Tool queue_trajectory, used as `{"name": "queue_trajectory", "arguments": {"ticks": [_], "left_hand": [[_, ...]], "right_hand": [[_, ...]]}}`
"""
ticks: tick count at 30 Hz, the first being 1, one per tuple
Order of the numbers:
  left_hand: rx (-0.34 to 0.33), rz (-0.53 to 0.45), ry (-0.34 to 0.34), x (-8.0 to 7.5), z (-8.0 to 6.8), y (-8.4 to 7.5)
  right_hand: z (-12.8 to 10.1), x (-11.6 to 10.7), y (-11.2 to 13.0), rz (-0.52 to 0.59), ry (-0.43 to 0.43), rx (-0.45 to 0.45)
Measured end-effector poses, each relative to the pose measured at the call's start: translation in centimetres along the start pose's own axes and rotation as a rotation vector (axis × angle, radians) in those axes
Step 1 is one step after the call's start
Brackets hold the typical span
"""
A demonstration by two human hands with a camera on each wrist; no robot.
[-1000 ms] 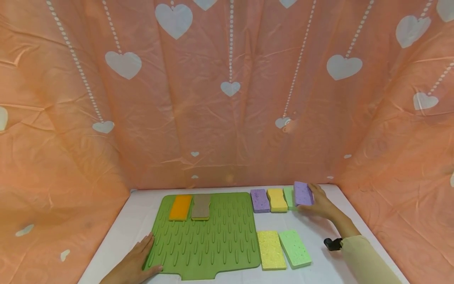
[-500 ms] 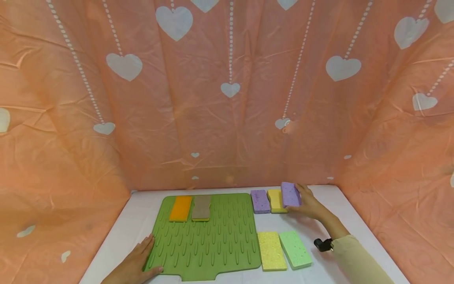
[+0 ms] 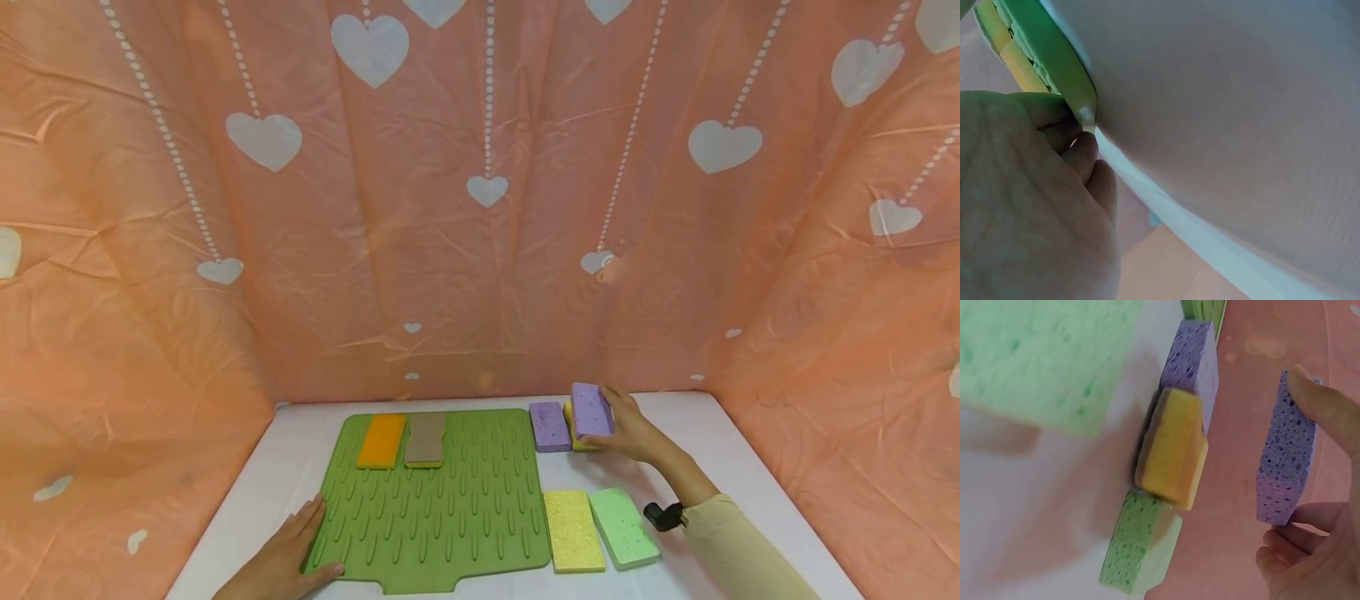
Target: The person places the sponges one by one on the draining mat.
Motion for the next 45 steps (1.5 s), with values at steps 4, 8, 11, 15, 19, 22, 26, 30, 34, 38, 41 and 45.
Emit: {"name": "queue_trajectory", "arguments": {"ticks": [4, 8, 11, 15, 19, 22, 26, 30, 34, 38, 41, 45], "left_hand": [[0.009, 0.006, -0.039, 0.6, -0.2, 0.6], [-0.004, -0.005, -0.043, 0.8, -0.3, 0.7], [-0.026, 0.005, 0.002, 0.3, 0.0, 0.3], [-0.05, 0.008, 0.054, -0.3, 0.3, -0.3], [-0.07, -0.041, 0.057, -0.6, 0.3, -0.6], [-0.07, -0.067, 0.047, -0.5, 0.3, -0.7], [-0.054, -0.039, 0.042, -0.6, 0.3, -0.8], [-0.053, -0.017, 0.063, -0.8, 0.5, -1.0], [-0.029, 0.009, 0.036, -0.5, 0.3, -0.6], [-0.001, 0.031, -0.016, 0.0, 0.0, 0.0], [-0.012, 0.022, 0.011, -0.2, 0.2, -0.2], [-0.036, 0.005, 0.064, -0.6, 0.5, -0.6]], "right_hand": [[-0.1, 0.4, 0.7, 0.018, 0.012, 0.008], [0.0, 0.8, 1.4, 0.007, 0.013, -0.004], [0.1, 1.1, 1.8, 0.009, 0.009, -0.025], [0.2, 1.7, 2.4, 0.019, 0.017, -0.039], [0.3, 2.3, 3.1, 0.011, 0.034, -0.04], [0.4, 2.7, 3.6, 0.004, 0.042, -0.041], [0.5, 3.4, 4.2, -0.013, 0.046, -0.054], [0.5, 4.1, 4.8, -0.044, 0.036, -0.093], [0.6, 4.8, 5.5, -0.043, 0.055, -0.105], [0.7, 5.7, 6.3, -0.026, 0.083, -0.095], [0.8, 6.4, 7.0, -0.019, 0.102, -0.092], [1.0, 7.2, 7.9, -0.033, 0.112, -0.101]]}}
Point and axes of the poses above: each hand's wrist, its own z-axis towards the middle knuckle, its own x-axis out of the palm, y = z × x, the point moved 2 cm from there along z, towards the middle knuckle, and after that the axes turned 15 degrees about x, right-handed, at the moved point
